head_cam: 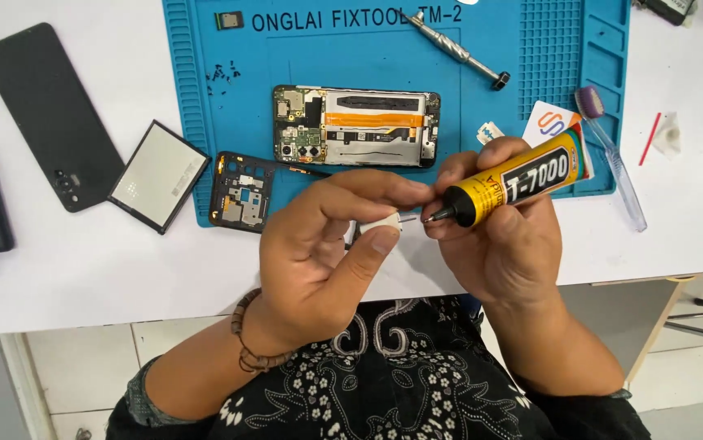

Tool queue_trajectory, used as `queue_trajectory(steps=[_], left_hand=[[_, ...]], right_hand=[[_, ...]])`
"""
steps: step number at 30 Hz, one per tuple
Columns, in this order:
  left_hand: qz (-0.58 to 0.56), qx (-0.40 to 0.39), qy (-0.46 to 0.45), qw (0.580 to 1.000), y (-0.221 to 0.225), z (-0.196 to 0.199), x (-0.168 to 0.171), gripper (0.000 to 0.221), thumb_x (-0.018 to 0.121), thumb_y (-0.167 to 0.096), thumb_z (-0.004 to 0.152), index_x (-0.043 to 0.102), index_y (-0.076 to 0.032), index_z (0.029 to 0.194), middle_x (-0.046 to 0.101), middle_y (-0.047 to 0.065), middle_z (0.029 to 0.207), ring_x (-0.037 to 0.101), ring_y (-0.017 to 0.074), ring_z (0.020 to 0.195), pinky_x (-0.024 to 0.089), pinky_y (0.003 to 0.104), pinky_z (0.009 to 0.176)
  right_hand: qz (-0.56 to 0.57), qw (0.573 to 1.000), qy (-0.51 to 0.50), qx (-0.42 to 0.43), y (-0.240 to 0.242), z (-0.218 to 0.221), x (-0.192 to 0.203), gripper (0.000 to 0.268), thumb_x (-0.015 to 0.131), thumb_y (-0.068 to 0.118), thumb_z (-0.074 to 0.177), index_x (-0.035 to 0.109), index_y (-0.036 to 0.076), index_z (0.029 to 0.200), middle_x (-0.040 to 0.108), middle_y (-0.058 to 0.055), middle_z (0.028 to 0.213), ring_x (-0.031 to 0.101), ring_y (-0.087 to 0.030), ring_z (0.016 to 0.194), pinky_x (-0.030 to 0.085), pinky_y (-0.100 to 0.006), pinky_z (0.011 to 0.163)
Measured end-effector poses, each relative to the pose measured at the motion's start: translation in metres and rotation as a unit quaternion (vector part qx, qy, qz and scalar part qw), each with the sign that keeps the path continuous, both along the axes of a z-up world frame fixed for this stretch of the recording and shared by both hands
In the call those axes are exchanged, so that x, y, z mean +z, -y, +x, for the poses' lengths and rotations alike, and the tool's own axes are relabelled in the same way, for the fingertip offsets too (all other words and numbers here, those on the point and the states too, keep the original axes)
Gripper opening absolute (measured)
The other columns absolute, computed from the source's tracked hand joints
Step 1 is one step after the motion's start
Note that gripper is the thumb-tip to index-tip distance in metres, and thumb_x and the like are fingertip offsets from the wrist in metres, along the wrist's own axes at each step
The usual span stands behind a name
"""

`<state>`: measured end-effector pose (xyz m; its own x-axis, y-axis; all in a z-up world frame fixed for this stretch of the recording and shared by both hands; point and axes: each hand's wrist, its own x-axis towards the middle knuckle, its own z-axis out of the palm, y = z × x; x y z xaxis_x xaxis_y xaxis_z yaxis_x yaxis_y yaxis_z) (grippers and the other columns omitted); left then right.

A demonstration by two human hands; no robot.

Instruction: The person unpacks a new smartphone battery from a plastic bag and removes the protective film. They apply adhesive from a tube to the battery connector and then place the battery into the phone chassis.

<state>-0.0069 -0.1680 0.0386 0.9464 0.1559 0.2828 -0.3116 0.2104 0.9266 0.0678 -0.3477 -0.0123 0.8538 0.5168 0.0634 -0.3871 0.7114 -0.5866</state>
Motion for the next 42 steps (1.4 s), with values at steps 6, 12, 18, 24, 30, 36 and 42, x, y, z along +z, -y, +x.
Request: queue_trajectory(steps=[6, 12, 18, 24, 30, 36, 42], left_hand=[[0.051, 0.019, 0.018, 0.998, 0.008, 0.002, -0.003, 0.008, 0.059, -0.006, 0.106, 0.056, -0.006, 0.113, 0.066, 0.021, 0.123, 0.071, 0.0353, 0.122, 0.064, 0.046, 0.112], [0.063, 0.021, 0.018, 0.998, 0.011, 0.003, -0.003, 0.008, 0.059, -0.007, 0.106, 0.056, -0.007, 0.114, 0.066, 0.021, 0.123, 0.071, 0.0345, 0.121, 0.064, 0.046, 0.111], [0.066, 0.018, 0.018, 0.997, 0.011, 0.002, -0.003, 0.009, 0.059, -0.007, 0.106, 0.056, -0.007, 0.115, 0.066, 0.021, 0.124, 0.071, 0.0346, 0.122, 0.064, 0.045, 0.112], [0.065, 0.017, 0.02, 0.998, 0.011, 0.001, -0.004, 0.009, 0.058, -0.007, 0.107, 0.056, -0.007, 0.115, 0.066, 0.021, 0.125, 0.071, 0.0341, 0.123, 0.064, 0.045, 0.112], [0.071, 0.014, 0.018, 0.997, 0.011, 0.0, -0.003, 0.009, 0.058, -0.006, 0.107, 0.056, -0.007, 0.115, 0.066, 0.021, 0.124, 0.071, 0.034, 0.122, 0.064, 0.045, 0.112], [0.078, 0.009, 0.013, 0.997, 0.011, 0.001, -0.002, 0.008, 0.058, -0.007, 0.106, 0.055, -0.006, 0.114, 0.066, 0.022, 0.123, 0.072, 0.0352, 0.122, 0.065, 0.046, 0.111], [0.069, -0.002, 0.012, 0.998, 0.011, 0.001, -0.001, 0.008, 0.057, -0.006, 0.107, 0.055, -0.006, 0.114, 0.065, 0.022, 0.124, 0.071, 0.0353, 0.123, 0.064, 0.046, 0.112]], right_hand=[[-0.008, 1.0, 0.002, -0.004, 0.003, -0.001, 0.0, 0.044, 0.084, 0.02, 0.1, 0.051, 0.006, 0.126, 0.061, -0.021, 0.117, 0.07, -0.032, 0.094, 0.062, -0.033, 0.081], [-0.003, 1.0, 0.001, 0.001, 0.007, 0.0, 0.0, 0.043, 0.082, 0.018, 0.1, 0.051, 0.006, 0.126, 0.06, -0.022, 0.117, 0.07, -0.033, 0.097, 0.063, -0.033, 0.081], [0.003, 1.0, 0.007, 0.004, 0.007, 0.001, 0.0, 0.041, 0.082, 0.018, 0.1, 0.052, 0.005, 0.126, 0.061, -0.022, 0.118, 0.07, -0.032, 0.097, 0.064, -0.033, 0.082], [-0.005, 1.0, 0.006, 0.004, 0.008, 0.0, -0.001, 0.043, 0.083, 0.019, 0.1, 0.051, 0.006, 0.126, 0.061, -0.022, 0.118, 0.069, -0.031, 0.093, 0.063, -0.032, 0.081], [-0.009, 1.0, 0.017, 0.004, 0.01, 0.0, -0.003, 0.042, 0.083, 0.018, 0.1, 0.052, 0.006, 0.126, 0.061, -0.022, 0.119, 0.07, -0.032, 0.094, 0.064, -0.034, 0.083], [-0.004, 0.999, 0.037, 0.008, 0.014, 0.0, -0.002, 0.04, 0.081, 0.016, 0.101, 0.052, 0.006, 0.128, 0.062, -0.022, 0.12, 0.069, -0.033, 0.104, 0.065, -0.035, 0.085], [-0.012, 0.999, 0.045, 0.004, 0.015, 0.0, -0.001, 0.041, 0.082, 0.017, 0.1, 0.053, 0.007, 0.127, 0.062, -0.021, 0.12, 0.069, -0.031, 0.104, 0.065, -0.035, 0.084]])
